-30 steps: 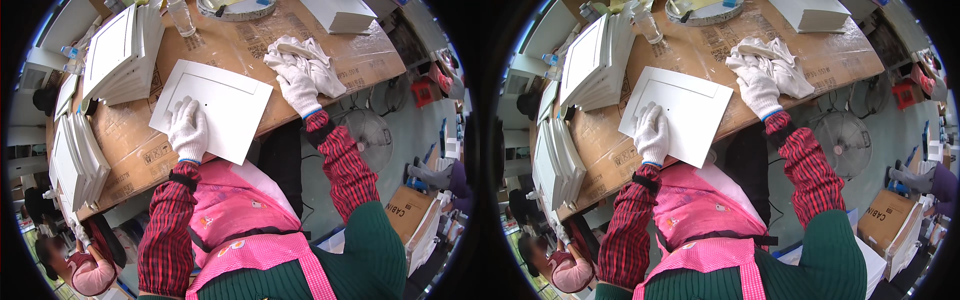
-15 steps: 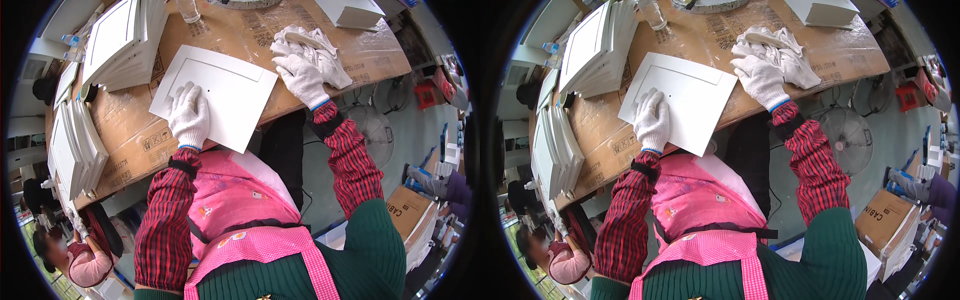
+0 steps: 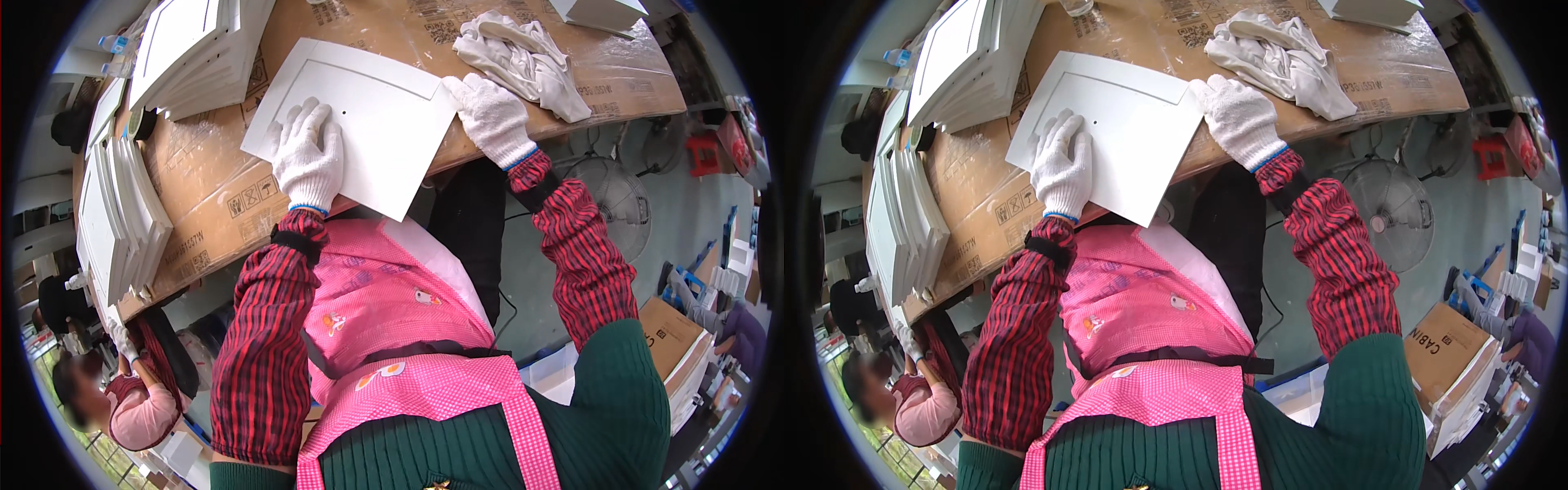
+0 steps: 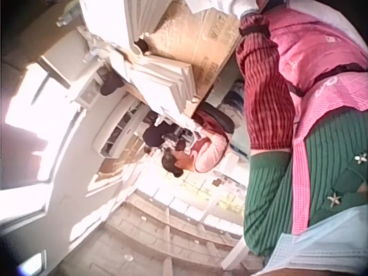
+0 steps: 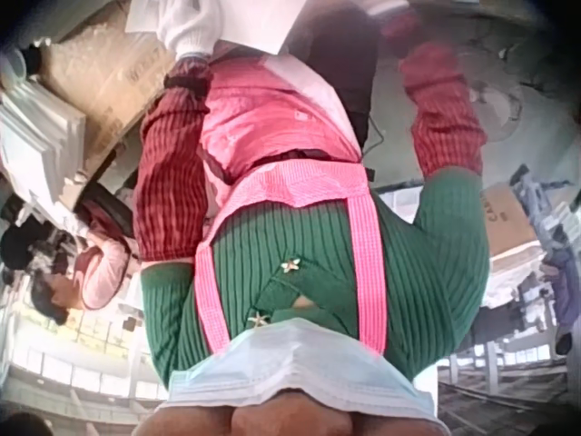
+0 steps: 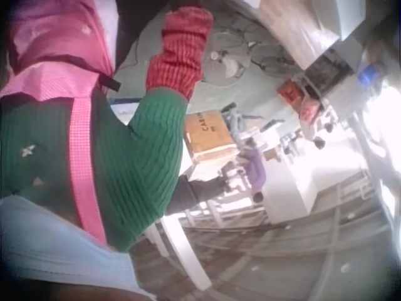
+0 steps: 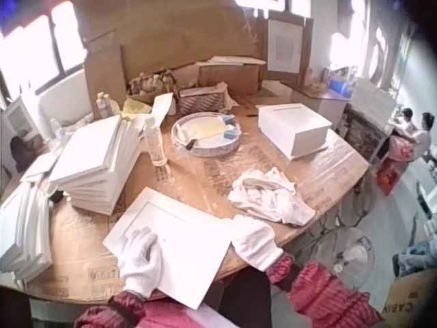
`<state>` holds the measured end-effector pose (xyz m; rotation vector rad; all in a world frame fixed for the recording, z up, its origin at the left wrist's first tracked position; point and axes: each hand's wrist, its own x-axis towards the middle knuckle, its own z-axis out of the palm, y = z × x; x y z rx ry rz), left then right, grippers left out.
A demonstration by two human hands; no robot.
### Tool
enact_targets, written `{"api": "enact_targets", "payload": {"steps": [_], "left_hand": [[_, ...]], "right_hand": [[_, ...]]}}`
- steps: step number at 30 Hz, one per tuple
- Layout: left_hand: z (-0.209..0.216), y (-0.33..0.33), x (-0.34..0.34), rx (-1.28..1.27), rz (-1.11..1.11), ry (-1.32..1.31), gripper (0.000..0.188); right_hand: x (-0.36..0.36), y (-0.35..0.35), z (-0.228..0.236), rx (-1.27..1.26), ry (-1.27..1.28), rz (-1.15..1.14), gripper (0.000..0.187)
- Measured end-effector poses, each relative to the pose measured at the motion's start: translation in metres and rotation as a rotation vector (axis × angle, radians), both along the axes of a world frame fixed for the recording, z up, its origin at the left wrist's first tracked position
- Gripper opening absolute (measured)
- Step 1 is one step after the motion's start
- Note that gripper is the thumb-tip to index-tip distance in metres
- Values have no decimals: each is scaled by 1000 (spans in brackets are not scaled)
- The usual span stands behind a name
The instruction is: Scraping excess paint or debris from the edges of white wooden panels using a hand scraper.
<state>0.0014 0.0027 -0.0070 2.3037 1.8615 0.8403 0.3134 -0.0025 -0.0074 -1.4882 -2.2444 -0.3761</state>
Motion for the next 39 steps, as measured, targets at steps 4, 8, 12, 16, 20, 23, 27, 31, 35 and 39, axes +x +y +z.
{"api": "enact_targets", "payload": {"steps": [4,8,12,16,20,23,27,31,35,39], "left_hand": [[-4,2,0,81,-10,-20,28],[-7,3,-3,105,-22,-15,26],[-5,6,-6,74,3,-50,26],[-5,3,-3,109,-14,-22,27],[-5,3,3,59,-12,-18,28],[-4,1,-6,41,12,-7,30],[-5,2,-6,32,1,-20,29],[-2,1,-4,39,-1,-12,30],[-3,5,-1,53,-11,-12,29],[-1,2,1,64,-13,-34,28]], "right_hand": [[-25,-40,-13,-50,75,111,21],[-108,-145,21,-382,155,240,30],[-127,-170,16,-223,353,452,15],[-45,-71,9,-131,157,-70,11],[-24,-44,-10,-42,130,-112,15],[-97,-124,3,-189,167,186,11],[-133,-164,19,-410,146,389,18],[-63,-88,20,-141,170,65,8],[-36,-56,-6,-104,171,-87,14],[-115,-169,-19,-227,-53,433,19]]}}
